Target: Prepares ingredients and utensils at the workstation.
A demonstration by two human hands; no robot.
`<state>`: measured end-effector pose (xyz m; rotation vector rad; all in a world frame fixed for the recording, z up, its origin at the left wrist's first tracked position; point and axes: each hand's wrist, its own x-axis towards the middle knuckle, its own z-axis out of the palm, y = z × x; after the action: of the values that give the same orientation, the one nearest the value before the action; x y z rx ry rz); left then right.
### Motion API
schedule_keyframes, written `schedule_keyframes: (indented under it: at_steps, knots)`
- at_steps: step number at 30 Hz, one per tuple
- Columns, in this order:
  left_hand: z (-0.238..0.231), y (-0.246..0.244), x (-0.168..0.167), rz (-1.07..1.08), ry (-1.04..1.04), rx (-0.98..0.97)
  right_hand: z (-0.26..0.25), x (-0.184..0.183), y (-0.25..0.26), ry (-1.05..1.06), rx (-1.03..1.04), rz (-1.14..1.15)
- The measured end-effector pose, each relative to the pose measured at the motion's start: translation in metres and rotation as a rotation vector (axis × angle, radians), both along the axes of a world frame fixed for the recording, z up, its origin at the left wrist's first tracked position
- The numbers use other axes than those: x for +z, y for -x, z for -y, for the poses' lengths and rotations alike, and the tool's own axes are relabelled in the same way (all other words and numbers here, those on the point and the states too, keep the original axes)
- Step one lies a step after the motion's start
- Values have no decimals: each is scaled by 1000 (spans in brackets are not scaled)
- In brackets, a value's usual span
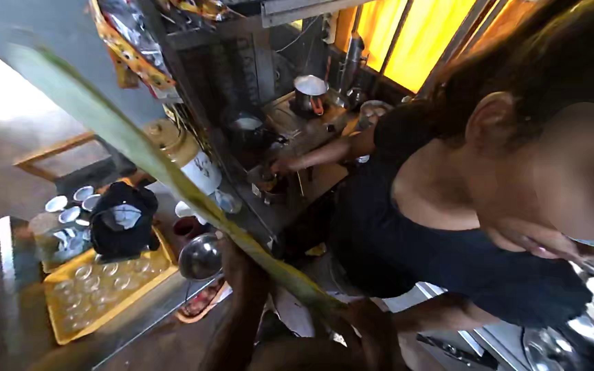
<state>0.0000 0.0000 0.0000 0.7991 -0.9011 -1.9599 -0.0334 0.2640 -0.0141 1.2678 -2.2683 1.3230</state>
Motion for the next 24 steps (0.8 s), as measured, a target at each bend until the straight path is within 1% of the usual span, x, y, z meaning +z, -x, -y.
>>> schedule_keyframes:
  at_steps: [2,4,7,10,12,13,16,18,21,24]
  knots:
    - [-11,10,-2,101,-47,28,-17,3,0,22,51,53]
    - [-18,19,-10,127,-58,15,-26,6,4,25,96,105]
    - [-17,28,-21,181,-92,-47,-18,10,6,-75,73,143]
    - [-5,40,-13,272,-153,-92,7,29,10,-279,-6,196]
    - [6,44,-2,333,-109,-170,27,48,14,-409,-51,227]
    - [13,48,-1,346,-70,-201,38,55,17,-430,-58,226]
    - [37,73,-2,366,79,-303,76,71,23,-416,-73,245]
    - [51,92,-8,389,136,-374,105,79,21,-430,-139,283]
    - [73,113,-14,389,179,-511,150,70,23,-386,-325,167]
    - [93,134,-11,356,214,-668,172,66,29,-328,-479,115]
